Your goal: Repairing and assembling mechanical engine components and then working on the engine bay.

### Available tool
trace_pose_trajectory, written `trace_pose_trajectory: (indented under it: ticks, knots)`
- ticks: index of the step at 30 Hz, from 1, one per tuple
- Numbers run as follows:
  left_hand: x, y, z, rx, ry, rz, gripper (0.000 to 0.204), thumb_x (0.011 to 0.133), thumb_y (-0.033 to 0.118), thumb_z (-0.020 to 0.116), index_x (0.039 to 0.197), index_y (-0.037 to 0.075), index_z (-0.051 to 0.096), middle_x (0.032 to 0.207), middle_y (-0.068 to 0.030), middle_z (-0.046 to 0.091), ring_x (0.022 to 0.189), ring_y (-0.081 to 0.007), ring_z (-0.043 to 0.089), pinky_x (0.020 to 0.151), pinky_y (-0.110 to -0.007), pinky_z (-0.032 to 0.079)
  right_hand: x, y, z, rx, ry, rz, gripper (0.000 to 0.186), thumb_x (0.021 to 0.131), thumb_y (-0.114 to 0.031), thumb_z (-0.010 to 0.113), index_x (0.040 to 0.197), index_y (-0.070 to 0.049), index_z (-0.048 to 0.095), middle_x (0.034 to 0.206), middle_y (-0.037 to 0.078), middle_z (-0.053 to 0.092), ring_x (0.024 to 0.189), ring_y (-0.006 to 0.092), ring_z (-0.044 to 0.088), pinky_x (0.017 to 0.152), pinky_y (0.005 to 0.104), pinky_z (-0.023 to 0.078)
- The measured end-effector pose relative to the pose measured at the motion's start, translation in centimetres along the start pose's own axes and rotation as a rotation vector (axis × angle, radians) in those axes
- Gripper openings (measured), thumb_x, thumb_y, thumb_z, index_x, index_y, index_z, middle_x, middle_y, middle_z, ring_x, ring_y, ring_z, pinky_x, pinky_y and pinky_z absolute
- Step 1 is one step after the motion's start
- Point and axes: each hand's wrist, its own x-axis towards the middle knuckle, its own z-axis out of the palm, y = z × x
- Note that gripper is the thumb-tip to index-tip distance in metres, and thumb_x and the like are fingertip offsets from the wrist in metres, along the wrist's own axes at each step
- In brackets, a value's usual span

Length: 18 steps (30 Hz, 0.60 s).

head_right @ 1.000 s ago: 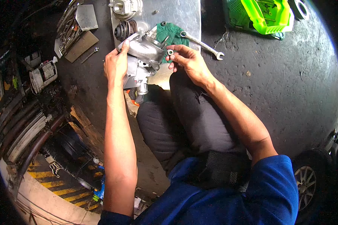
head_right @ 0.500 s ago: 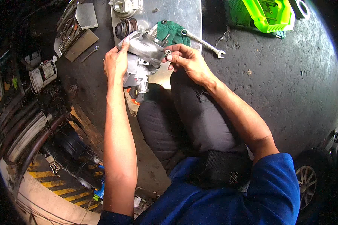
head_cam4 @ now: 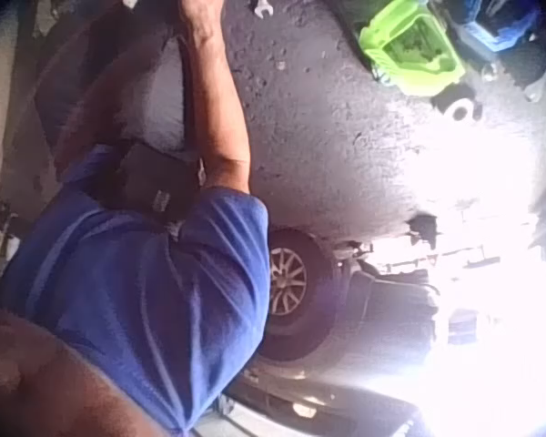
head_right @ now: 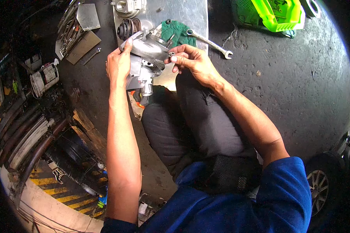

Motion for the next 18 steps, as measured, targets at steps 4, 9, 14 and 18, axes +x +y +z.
trace_pose_trajectory:
  ticks: [4,9,14,18]
  knots:
    - [0.09,0.09,-0.02,0.029,0.029,-0.009,0.069,0.084,0.075,0.057,0.119,0.017,0.073,0.114,-0.0150,0.072,0.115,-0.0353,0.063,0.100,-0.047,0.044,-0.12,-0.25,0.12,0.060,-0.031,0.028,0.034,0.097,-0.017,0.065,0.125,0.001,0.056,0.114,0.012,0.071,0.078,0.0103,0.066,0.072,0.0235,0.050]
    - [-0.03,0.12,-0.14,0.023,0.004,0.013,0.069,0.084,0.075,0.056,0.118,0.017,0.073,0.114,-0.0145,0.072,0.114,-0.0350,0.064,0.100,-0.047,0.044,-0.21,-0.36,0.28,0.094,-0.094,-0.010,0.034,0.099,-0.016,0.061,0.128,0.001,0.054,0.121,0.013,0.069,0.082,0.0113,0.067,0.073,0.0240,0.050]
    - [-0.04,0.06,-0.06,0.011,0.009,0.012,0.069,0.084,0.076,0.055,0.117,0.018,0.074,0.112,-0.0143,0.073,0.114,-0.0351,0.064,0.100,-0.046,0.045,-0.14,-0.06,-0.07,0.108,-0.084,0.007,0.034,0.100,-0.018,0.061,0.128,0.001,0.055,0.119,0.013,0.069,0.082,0.0122,0.066,0.075,0.0243,0.050]
    - [0.03,-0.13,0.04,0.029,0.004,-0.001,0.069,0.083,0.076,0.056,0.117,0.018,0.074,0.112,-0.0148,0.072,0.114,-0.0355,0.064,0.100,-0.046,0.045,0.50,0.57,-0.72,0.111,0.022,0.051,0.032,0.099,-0.018,0.062,0.124,0.000,0.057,0.111,0.011,0.071,0.081,0.0123,0.065,0.075,0.0255,0.049]
